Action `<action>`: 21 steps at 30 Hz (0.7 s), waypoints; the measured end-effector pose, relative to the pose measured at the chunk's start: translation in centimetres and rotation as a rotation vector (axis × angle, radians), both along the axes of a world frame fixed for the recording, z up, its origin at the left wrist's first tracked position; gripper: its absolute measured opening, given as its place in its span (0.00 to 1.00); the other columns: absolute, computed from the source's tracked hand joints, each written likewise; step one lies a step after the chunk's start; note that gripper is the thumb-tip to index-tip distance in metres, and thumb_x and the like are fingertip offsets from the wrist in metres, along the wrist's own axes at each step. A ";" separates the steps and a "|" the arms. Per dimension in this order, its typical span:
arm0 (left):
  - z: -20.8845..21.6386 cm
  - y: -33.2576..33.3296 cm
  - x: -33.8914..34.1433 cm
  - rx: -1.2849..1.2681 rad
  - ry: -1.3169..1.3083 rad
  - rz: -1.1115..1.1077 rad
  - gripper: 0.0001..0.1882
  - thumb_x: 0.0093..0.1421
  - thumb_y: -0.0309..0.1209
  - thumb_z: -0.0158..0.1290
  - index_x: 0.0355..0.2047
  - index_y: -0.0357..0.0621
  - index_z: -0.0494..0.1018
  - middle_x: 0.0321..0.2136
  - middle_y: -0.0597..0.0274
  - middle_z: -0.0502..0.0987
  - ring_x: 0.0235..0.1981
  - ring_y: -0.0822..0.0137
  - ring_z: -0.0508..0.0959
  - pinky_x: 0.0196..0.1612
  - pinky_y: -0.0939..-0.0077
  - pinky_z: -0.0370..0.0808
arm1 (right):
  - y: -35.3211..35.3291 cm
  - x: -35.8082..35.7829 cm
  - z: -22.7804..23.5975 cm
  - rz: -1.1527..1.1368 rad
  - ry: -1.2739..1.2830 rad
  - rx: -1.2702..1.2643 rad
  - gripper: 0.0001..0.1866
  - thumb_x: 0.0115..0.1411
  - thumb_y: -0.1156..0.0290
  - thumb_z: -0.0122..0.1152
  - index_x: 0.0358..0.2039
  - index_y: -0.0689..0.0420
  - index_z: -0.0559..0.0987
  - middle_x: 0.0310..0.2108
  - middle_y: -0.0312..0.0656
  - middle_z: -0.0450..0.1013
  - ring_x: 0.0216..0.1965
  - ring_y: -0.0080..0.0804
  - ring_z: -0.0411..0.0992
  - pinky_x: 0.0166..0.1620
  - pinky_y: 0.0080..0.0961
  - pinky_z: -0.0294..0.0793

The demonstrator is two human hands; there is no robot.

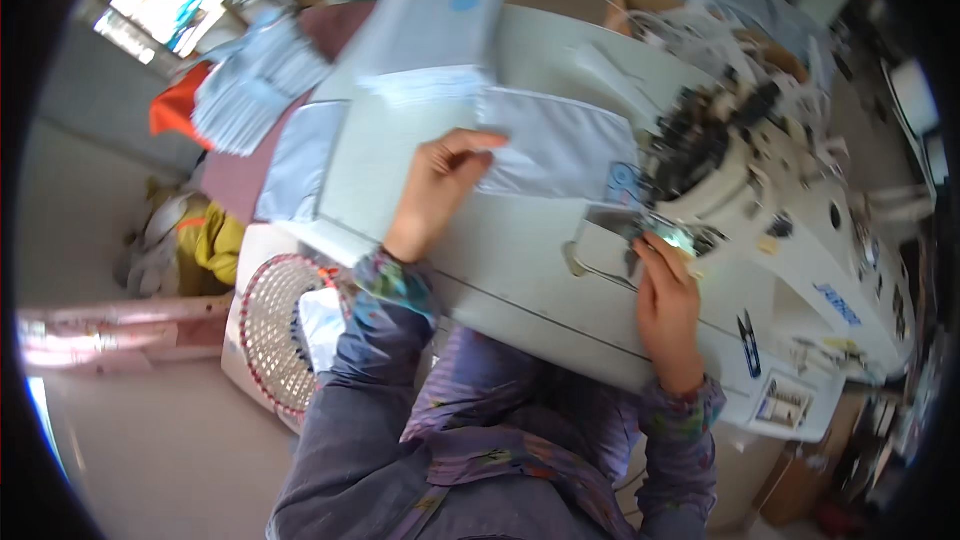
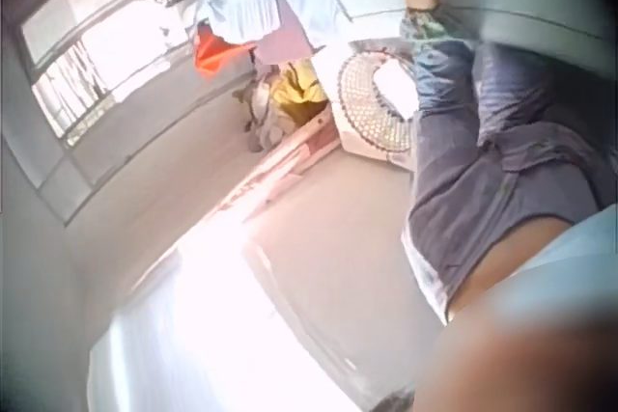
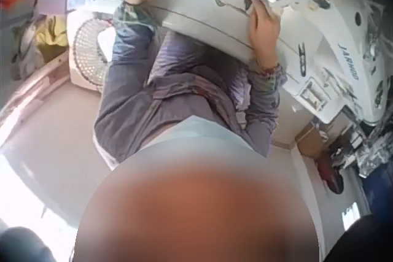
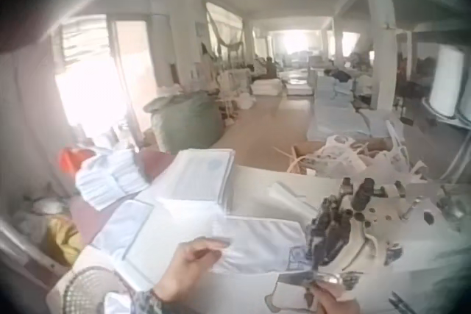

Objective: Sew fabric pieces together using an industrial sewing machine to create small pouches.

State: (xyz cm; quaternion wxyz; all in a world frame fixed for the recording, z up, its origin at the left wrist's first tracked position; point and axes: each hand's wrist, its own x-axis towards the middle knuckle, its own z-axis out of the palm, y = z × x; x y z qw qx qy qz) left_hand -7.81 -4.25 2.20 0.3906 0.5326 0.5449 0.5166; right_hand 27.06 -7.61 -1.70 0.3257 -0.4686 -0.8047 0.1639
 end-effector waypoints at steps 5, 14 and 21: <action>-0.6 -8.5 -7.1 0.415 0.041 0.700 0.15 0.73 0.20 0.56 0.56 0.37 0.84 0.39 0.71 0.81 0.35 0.80 0.73 0.38 0.83 0.69 | -0.8 0.5 0.6 -0.043 -0.018 -0.001 0.21 0.68 0.85 0.54 0.59 0.64 0.83 0.63 0.51 0.78 0.62 0.54 0.75 0.66 0.42 0.73; -4.5 -12.6 -19.0 0.211 0.859 1.301 0.13 0.74 0.34 0.64 0.54 0.46 0.86 0.50 0.54 0.79 0.37 0.65 0.74 0.40 0.71 0.74 | -0.2 -0.1 0.3 -0.012 -0.062 0.088 0.20 0.69 0.83 0.56 0.60 0.64 0.83 0.63 0.48 0.78 0.58 0.52 0.77 0.61 0.42 0.75; 4.4 0.7 -8.3 0.532 0.958 0.424 0.27 0.57 0.20 0.65 0.59 0.47 0.80 0.54 0.52 0.80 0.50 0.43 0.79 0.57 0.54 0.77 | -0.3 -0.3 0.9 -0.039 -0.040 0.012 0.20 0.68 0.83 0.58 0.59 0.63 0.83 0.62 0.50 0.78 0.61 0.53 0.74 0.65 0.43 0.73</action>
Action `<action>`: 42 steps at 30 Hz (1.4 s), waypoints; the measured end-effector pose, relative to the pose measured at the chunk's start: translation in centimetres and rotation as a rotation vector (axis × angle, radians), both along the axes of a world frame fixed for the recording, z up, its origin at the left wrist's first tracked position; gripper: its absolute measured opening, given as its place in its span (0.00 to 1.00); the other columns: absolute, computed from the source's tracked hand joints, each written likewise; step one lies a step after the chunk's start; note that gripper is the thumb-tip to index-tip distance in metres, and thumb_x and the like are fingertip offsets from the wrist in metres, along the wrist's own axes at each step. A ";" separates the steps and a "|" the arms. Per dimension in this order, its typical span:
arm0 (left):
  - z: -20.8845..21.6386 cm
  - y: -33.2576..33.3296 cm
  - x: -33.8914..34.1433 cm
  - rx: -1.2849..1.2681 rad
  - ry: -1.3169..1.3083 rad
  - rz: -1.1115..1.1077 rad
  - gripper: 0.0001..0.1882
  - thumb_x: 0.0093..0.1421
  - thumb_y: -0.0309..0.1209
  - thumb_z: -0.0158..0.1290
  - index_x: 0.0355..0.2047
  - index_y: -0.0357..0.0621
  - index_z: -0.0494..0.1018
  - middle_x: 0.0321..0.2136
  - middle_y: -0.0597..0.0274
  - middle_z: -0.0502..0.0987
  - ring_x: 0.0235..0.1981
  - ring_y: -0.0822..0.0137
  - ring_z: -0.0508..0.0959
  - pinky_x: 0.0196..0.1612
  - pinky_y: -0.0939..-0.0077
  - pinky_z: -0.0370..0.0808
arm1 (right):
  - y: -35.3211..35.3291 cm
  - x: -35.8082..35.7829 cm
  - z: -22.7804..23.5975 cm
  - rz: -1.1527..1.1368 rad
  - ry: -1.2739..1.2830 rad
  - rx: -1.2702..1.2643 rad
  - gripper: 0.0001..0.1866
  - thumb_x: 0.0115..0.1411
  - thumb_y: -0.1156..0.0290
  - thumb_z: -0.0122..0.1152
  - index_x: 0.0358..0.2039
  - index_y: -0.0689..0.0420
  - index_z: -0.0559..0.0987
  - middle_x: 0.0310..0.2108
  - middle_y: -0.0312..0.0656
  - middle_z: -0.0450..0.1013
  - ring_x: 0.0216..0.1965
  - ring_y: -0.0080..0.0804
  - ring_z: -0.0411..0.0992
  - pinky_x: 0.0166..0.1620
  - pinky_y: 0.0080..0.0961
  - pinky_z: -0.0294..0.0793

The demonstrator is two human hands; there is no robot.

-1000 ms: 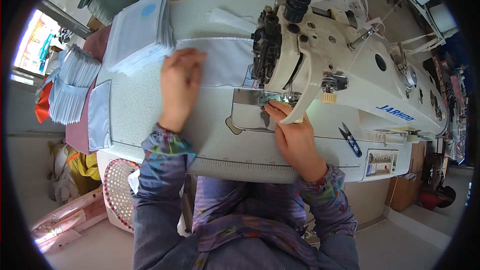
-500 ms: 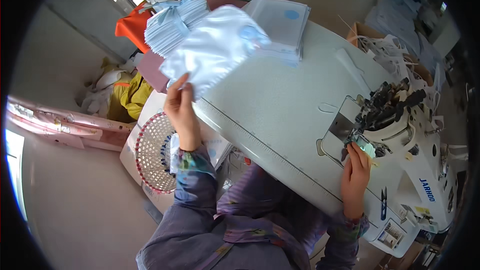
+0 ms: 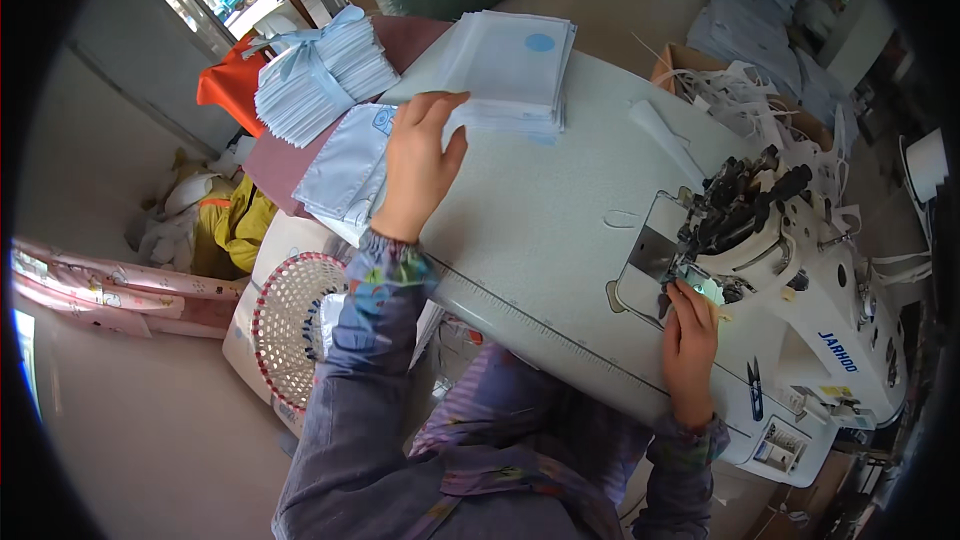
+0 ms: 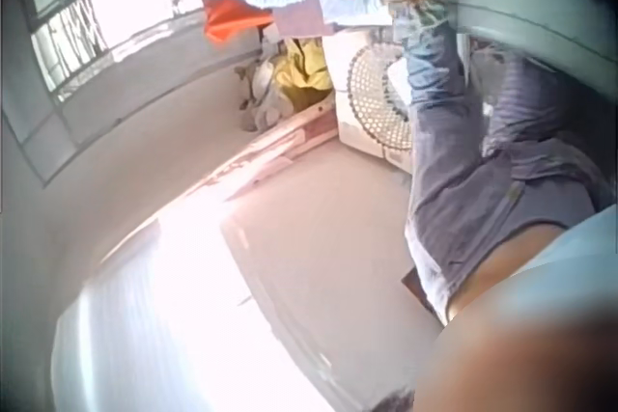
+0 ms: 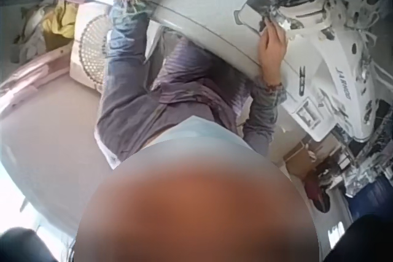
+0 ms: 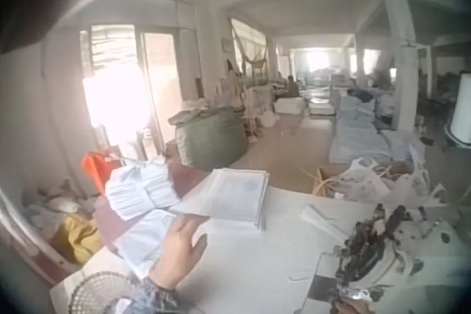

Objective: Sew fabric pieces together using an industrial sewing machine to create small pouches.

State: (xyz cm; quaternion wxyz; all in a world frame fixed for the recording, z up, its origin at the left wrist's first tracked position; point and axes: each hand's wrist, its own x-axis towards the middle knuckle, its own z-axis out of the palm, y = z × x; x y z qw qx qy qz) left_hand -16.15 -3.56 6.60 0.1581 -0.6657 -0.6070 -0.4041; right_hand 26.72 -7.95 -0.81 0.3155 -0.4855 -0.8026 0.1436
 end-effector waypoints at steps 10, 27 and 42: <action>-1.4 11.4 -3.0 -0.344 0.020 -0.389 0.17 0.66 0.30 0.68 0.54 0.41 0.82 0.49 0.55 0.82 0.46 0.55 0.83 0.49 0.64 0.81 | 0.1 0.2 -0.4 0.022 0.013 0.072 0.19 0.66 0.84 0.59 0.57 0.64 0.84 0.59 0.51 0.80 0.58 0.55 0.77 0.62 0.44 0.76; 2.6 -6.1 9.6 -0.068 0.127 -0.345 0.12 0.63 0.22 0.63 0.47 0.38 0.85 0.41 0.50 0.84 0.39 0.51 0.85 0.43 0.60 0.82 | -6.2 -1.7 1.1 0.127 0.762 -0.492 0.21 0.75 0.79 0.58 0.67 0.62 0.78 0.60 0.51 0.79 0.52 0.33 0.80 0.49 0.30 0.83; -4.7 -1.3 16.1 -0.445 0.031 -0.535 0.12 0.66 0.35 0.66 0.45 0.42 0.81 0.42 0.53 0.82 0.46 0.44 0.82 0.50 0.52 0.81 | -9.1 -3.4 -0.2 -0.047 0.352 -0.409 0.31 0.67 0.79 0.69 0.70 0.59 0.75 0.31 0.39 0.75 0.26 0.23 0.73 0.34 0.25 0.75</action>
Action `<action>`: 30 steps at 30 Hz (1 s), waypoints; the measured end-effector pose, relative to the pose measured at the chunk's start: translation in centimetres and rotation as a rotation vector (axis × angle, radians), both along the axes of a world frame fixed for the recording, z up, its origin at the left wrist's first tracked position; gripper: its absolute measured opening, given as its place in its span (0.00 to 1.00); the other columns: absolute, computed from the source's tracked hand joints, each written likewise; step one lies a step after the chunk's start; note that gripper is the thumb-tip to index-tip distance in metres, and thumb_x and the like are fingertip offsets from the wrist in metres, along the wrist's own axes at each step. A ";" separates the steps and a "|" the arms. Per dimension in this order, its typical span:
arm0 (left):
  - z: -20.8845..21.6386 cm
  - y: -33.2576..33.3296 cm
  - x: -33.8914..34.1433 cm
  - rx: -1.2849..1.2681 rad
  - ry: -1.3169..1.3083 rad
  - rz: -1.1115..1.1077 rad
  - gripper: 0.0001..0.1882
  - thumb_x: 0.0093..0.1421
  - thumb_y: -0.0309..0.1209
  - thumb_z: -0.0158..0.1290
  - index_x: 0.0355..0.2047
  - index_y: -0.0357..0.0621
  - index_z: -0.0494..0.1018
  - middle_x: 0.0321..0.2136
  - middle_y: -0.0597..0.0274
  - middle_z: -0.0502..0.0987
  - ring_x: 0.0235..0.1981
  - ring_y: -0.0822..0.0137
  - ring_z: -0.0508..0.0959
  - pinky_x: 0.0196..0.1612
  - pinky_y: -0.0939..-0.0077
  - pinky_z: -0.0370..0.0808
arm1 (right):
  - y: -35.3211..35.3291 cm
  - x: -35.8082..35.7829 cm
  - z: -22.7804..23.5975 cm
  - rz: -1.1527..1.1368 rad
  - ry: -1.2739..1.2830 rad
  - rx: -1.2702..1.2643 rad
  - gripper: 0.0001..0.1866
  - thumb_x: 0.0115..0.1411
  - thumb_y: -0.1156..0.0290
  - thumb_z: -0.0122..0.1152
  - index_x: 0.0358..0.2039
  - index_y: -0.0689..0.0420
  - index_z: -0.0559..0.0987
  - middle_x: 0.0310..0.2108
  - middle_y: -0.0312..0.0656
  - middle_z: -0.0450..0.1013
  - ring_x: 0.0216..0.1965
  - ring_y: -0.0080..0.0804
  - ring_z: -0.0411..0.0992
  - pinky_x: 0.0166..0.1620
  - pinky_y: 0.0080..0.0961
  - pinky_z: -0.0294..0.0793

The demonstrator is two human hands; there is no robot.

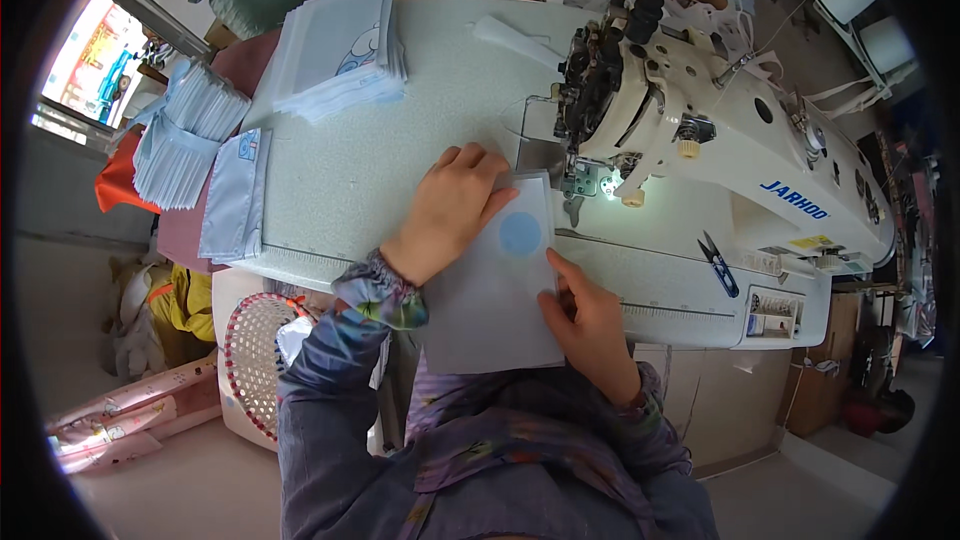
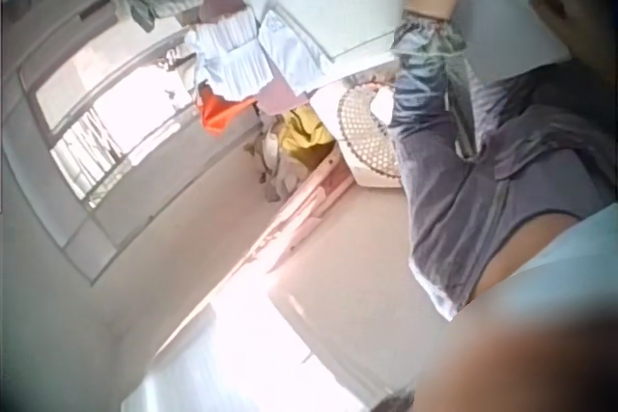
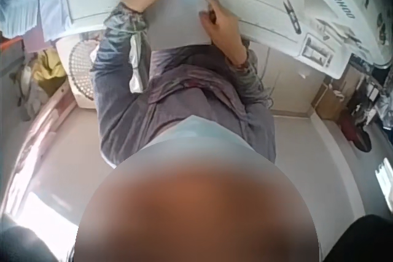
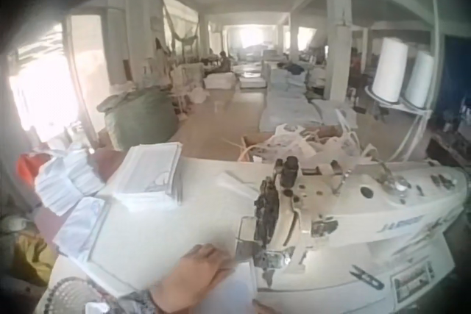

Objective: Sew fabric pieces together using an industrial sewing machine to create small pouches.

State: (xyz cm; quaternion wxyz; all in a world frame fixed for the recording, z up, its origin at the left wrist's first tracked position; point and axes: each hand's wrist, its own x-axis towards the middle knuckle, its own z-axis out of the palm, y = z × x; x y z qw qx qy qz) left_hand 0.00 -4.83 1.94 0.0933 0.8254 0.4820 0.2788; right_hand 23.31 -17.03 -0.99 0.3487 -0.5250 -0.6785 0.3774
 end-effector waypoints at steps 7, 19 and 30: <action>-0.8 2.8 -0.1 -0.262 -0.121 -0.105 0.13 0.67 0.36 0.67 0.38 0.39 0.77 0.35 0.51 0.78 0.35 0.46 0.80 0.40 0.55 0.76 | -0.3 -0.9 0.4 -0.031 -0.039 0.104 0.31 0.65 0.79 0.70 0.69 0.58 0.76 0.30 0.43 0.72 0.25 0.32 0.72 0.32 0.29 0.74; -0.9 2.7 1.3 -0.211 0.068 0.038 0.16 0.67 0.39 0.66 0.32 0.39 0.78 0.36 0.51 0.79 0.40 0.41 0.82 0.44 0.49 0.79 | -0.3 -1.7 0.1 -0.063 -0.054 0.191 0.29 0.66 0.77 0.71 0.68 0.61 0.77 0.34 0.48 0.76 0.25 0.35 0.73 0.32 0.33 0.75; -1.2 -3.0 6.0 0.114 0.068 -0.086 0.20 0.60 0.32 0.68 0.54 0.46 0.82 0.51 0.58 0.81 0.51 0.53 0.83 0.53 0.58 0.83 | -1.5 -0.5 0.5 -0.149 -0.001 0.098 0.29 0.67 0.78 0.70 0.67 0.64 0.77 0.34 0.49 0.77 0.27 0.37 0.74 0.34 0.32 0.76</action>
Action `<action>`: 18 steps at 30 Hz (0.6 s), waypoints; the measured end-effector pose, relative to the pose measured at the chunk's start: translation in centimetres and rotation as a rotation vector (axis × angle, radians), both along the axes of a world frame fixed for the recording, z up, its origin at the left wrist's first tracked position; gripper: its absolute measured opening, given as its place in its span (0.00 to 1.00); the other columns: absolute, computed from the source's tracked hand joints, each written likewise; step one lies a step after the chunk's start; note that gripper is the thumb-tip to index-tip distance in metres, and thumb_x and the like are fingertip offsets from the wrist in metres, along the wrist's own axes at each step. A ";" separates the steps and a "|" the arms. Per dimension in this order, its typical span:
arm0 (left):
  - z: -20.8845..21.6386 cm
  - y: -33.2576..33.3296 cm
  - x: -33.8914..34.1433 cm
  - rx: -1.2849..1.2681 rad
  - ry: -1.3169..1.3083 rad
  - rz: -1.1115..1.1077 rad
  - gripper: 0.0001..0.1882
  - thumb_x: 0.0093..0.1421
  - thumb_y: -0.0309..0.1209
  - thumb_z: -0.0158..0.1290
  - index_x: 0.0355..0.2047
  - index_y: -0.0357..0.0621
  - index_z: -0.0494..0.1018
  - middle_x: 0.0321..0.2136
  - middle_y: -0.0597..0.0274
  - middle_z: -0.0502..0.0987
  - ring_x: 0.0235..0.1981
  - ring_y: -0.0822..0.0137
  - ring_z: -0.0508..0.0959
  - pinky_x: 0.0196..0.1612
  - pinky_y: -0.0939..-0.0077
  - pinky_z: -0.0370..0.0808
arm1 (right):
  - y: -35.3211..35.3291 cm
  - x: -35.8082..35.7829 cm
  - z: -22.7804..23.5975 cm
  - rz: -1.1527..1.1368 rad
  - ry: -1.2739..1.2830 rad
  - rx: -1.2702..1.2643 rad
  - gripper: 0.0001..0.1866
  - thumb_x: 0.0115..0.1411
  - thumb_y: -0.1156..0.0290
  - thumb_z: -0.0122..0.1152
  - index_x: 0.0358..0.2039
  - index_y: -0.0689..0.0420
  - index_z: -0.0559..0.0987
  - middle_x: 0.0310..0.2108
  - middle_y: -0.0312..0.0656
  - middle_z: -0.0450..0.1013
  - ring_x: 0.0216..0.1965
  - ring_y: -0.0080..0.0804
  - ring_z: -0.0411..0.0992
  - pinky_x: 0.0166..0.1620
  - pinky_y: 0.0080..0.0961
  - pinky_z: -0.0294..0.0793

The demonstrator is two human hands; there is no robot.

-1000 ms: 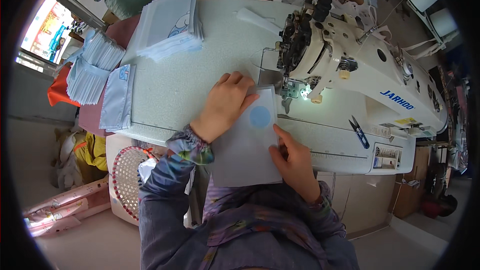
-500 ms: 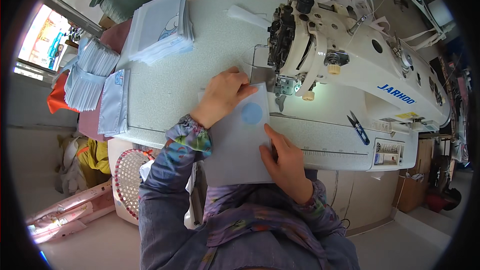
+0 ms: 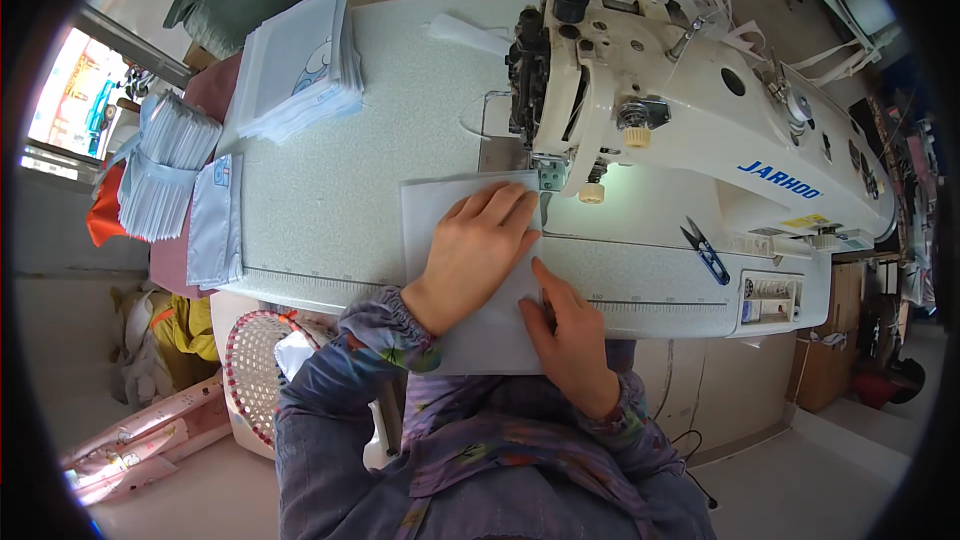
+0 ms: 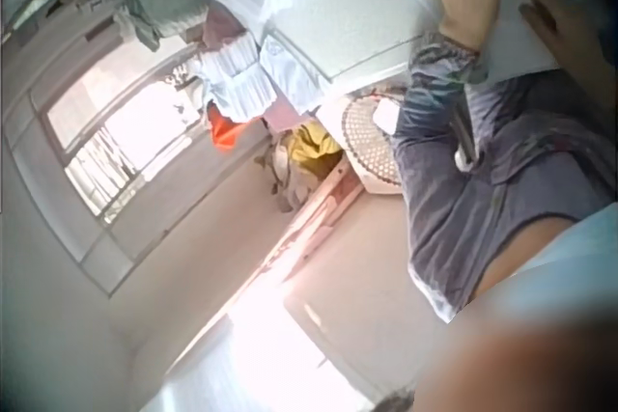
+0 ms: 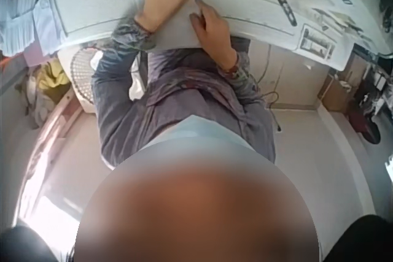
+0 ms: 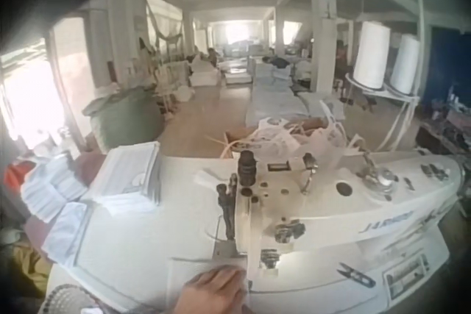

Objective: Sew fabric pieces together using an industrial sewing machine to create small pouches.

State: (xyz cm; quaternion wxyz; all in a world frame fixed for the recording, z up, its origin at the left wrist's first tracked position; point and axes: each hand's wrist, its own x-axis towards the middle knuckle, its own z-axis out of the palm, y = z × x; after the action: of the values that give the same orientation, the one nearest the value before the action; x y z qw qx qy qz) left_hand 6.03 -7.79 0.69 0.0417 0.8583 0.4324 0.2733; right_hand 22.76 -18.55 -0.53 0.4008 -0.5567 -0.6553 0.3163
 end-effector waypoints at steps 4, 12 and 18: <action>-0.7 1.3 0.0 -0.050 -0.034 -0.061 0.24 0.61 0.32 0.67 0.57 0.40 0.80 0.58 0.55 0.81 0.58 0.53 0.82 0.59 0.59 0.82 | 1.0 0.1 -0.5 -0.035 -0.023 0.083 0.28 0.67 0.78 0.70 0.68 0.64 0.77 0.36 0.51 0.78 0.29 0.39 0.77 0.36 0.33 0.79; -0.2 2.1 -1.1 -0.103 -0.051 -0.077 0.22 0.64 0.32 0.66 0.57 0.40 0.80 0.58 0.55 0.81 0.58 0.50 0.83 0.60 0.57 0.81 | 1.5 -0.7 -0.5 -0.026 -0.036 0.062 0.28 0.68 0.77 0.69 0.68 0.64 0.76 0.39 0.52 0.80 0.31 0.40 0.79 0.38 0.35 0.80; -0.1 1.6 -1.0 -0.072 -0.033 -0.062 0.22 0.64 0.33 0.66 0.57 0.41 0.81 0.58 0.55 0.82 0.59 0.51 0.82 0.63 0.57 0.80 | 1.4 -0.3 -0.4 0.002 -0.048 0.055 0.28 0.68 0.77 0.69 0.68 0.64 0.76 0.40 0.52 0.80 0.31 0.40 0.79 0.38 0.35 0.80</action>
State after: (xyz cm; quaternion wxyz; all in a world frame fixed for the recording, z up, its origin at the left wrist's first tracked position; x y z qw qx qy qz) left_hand 5.06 -6.16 0.62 0.0880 0.8645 0.4146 0.2703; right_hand 22.51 -17.19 -0.88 0.3999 -0.5522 -0.6736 0.2851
